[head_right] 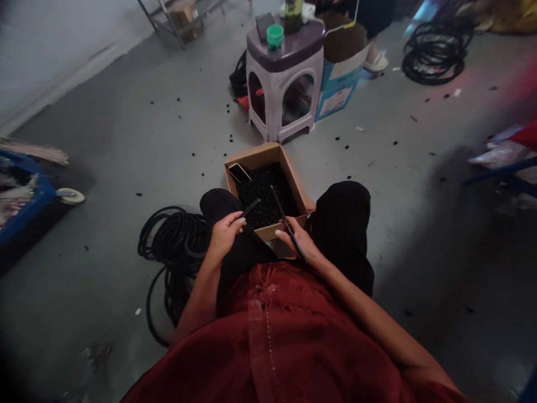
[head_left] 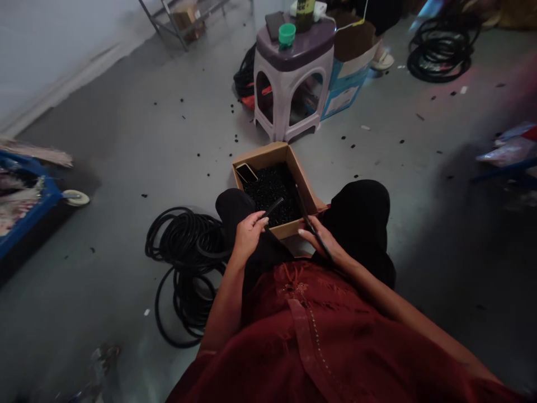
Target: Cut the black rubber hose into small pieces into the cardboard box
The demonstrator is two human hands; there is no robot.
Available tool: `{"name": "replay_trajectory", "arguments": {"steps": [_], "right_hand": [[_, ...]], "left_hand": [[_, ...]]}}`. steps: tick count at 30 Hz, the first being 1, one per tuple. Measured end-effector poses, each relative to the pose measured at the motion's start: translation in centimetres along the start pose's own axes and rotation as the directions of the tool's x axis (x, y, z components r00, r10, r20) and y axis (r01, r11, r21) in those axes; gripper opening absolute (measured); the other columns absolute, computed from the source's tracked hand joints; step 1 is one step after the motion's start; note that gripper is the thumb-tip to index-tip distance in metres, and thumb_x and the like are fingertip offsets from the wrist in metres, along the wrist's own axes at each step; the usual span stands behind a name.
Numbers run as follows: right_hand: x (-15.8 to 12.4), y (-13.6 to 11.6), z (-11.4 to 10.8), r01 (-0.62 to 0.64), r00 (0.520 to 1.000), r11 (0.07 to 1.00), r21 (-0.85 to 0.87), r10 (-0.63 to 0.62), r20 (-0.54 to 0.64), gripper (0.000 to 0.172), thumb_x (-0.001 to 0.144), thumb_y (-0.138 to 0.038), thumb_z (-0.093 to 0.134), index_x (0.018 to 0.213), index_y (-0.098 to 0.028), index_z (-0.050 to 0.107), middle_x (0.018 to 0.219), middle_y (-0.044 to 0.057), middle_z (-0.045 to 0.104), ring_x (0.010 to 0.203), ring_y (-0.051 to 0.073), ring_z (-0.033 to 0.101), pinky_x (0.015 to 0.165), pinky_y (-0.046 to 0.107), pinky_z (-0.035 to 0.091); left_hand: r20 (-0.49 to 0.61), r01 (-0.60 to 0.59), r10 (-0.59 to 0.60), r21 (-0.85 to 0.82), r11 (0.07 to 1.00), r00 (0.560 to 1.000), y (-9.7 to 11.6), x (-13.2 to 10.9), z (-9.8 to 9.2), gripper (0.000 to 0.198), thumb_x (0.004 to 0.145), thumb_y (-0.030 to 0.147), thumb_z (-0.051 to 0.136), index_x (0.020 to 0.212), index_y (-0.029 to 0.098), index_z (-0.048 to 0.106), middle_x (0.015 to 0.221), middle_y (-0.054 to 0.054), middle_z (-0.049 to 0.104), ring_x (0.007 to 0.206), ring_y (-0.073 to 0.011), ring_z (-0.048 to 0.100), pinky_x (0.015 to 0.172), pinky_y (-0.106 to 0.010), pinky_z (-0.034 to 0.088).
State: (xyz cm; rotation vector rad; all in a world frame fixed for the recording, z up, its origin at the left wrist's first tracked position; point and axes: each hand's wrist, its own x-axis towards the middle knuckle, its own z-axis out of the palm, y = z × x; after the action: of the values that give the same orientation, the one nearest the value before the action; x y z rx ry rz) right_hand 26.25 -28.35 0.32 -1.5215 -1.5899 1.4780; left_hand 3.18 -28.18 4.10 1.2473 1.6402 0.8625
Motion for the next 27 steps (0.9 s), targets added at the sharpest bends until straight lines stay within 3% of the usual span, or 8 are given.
{"name": "replay_trajectory", "arguments": {"steps": [4,7,19,27], "right_hand": [[-0.7,0.0,0.7,0.053,0.995,0.994,-0.095,-0.045,0.09,0.049,0.081,-0.047,0.058,0.12,-0.019,0.049,0.098,0.005,0.061,0.086,0.021,0.059,0.077,0.034,0.047],[-0.8,-0.5,1.0,0.088,0.992,0.986,-0.143,-0.074,0.1,0.051,0.081,-0.046,0.059,0.122,-0.018,0.048,0.107,0.008,0.062,0.095,0.023,0.06,0.083,0.036,0.046],[-0.3,-0.9,1.3,0.189,0.981,0.952,-0.241,-0.171,0.091,0.05,0.085,-0.049,0.057,0.124,-0.02,0.047,0.112,0.009,0.059,0.102,0.024,0.058,0.089,0.037,0.045],[-0.2,-1.5,1.1,0.171,0.983,0.951,-0.26,-0.148,0.106,0.05,0.085,-0.05,0.055,0.124,-0.018,0.047,0.109,0.01,0.059,0.099,0.025,0.057,0.087,0.038,0.044]], "left_hand": [[0.049,0.095,-0.083,-0.343,0.935,0.995,-0.3,0.3,0.1,0.037,0.077,0.037,0.064,0.102,0.01,0.068,0.073,-0.001,0.066,0.054,-0.0075,0.05,0.058,-0.022,0.041],[0.068,0.127,-0.107,-0.464,0.877,0.992,0.1,0.2,0.3,0.037,0.073,0.039,0.068,0.096,0.01,0.067,0.069,0.0,0.063,0.052,-0.0061,0.047,0.054,-0.022,0.038],[0.17,0.178,-0.109,-0.477,0.86,0.979,1.0,-0.1,0.4,0.032,0.073,0.042,0.067,0.084,0.011,0.065,0.069,0.0,0.06,0.052,-0.0055,0.043,0.054,-0.023,0.034],[0.251,0.183,-0.076,-0.436,0.881,0.965,0.7,0.0,0.4,0.031,0.075,0.043,0.066,0.074,0.012,0.063,0.067,0.0,0.057,0.053,-0.0059,0.042,0.054,-0.022,0.033]]}}
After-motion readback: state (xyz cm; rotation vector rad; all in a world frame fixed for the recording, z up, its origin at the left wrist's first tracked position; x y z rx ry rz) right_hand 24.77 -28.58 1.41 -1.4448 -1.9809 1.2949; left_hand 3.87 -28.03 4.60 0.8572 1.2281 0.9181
